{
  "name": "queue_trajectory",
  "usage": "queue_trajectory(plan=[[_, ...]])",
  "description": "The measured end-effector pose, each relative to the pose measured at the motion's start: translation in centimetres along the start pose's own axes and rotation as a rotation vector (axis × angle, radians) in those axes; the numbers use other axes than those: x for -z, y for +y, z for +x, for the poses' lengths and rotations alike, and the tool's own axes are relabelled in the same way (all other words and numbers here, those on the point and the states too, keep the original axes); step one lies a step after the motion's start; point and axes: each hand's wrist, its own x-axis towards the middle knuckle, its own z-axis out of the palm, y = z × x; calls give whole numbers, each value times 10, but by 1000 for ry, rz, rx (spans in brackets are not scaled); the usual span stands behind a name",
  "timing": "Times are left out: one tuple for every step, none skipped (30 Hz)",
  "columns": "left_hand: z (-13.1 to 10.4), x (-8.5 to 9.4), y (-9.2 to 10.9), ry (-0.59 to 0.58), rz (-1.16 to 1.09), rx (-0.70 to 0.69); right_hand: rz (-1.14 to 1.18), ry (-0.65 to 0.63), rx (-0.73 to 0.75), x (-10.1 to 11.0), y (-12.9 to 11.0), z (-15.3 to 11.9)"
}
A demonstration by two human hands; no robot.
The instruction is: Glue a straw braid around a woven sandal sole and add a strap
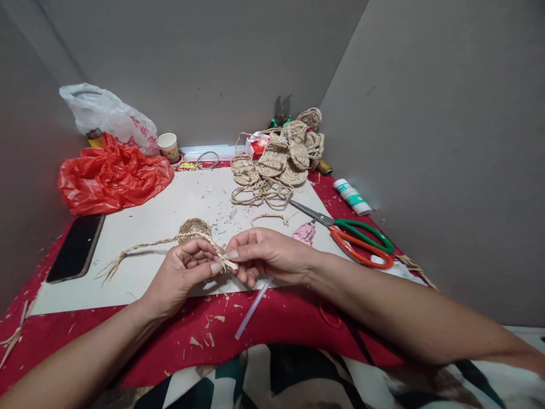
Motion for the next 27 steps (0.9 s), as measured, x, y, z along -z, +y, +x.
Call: queue_trajectory(plan=[[0,0,0,-10,-19,7,1,-18,8,1,0,0],[-1,0,0,-20,-39,12,1,-32,17,1,0,1],[-1,0,0,-26,-56,17,-3,-37,32,0,0,1],[-1,0,0,-27,-70,21,-16,-31,61,-1,0,1],[-2,0,0,-28,-82,23,-40,-13,103,-3,0,1],[-2,0,0,-28,-87,25,-75,16,156,-5,1,1],[-2,0,0,-27,-88,22,-119,52,213,-8,1,0],[-2,0,1,-27,-85,17,-173,93,275,-10,3,-1],[-2,-1,1,-28,-80,10,-239,138,340,-12,5,-2],[-3,-2,1,-27,-76,1,-331,181,408,-14,7,-3],[-3,-2,1,-24,-72,-8,-451,225,490,-15,9,-5],[-3,-3,1,-20,-69,-15,-593,266,582,-15,11,-6],[-3,-3,1,-15,-68,-22,-740,302,673,-16,13,-7],[-4,-4,1,-9,-67,-27,-878,330,750,-15,15,-8],[-4,-4,1,-1,-66,-32,-990,344,802,-15,16,-9],[-4,-5,0,10,-64,-36,-1068,353,830,-14,18,-10],[-4,-5,0,24,-61,-38,-1114,356,842,-14,18,-10],[-5,-5,-1,41,-61,-39,-1143,354,844,-14,18,-10],[-5,-6,-1,56,-60,-39,-1160,353,848,-14,18,-10],[-5,-6,-1,70,-60,-35,-1171,348,852,-14,18,-10],[-5,-6,-1,82,-61,-33,-1178,342,859,-15,18,-10],[-5,-6,-1,92,-65,-33,-1184,331,866,-16,17,-11],[-4,-6,-1,97,-71,-34,-1192,314,871,-16,17,-11],[-4,-6,-1,103,-78,-37,-1198,293,872,-17,17,-11],[-4,-5,0,108,-85,-40,-1200,268,870,-18,17,-11],[-3,-5,0,116,-93,-44,-1195,242,864,-19,16,-11],[-3,-5,0,125,-97,-48,-1184,222,855,-19,16,-11]])
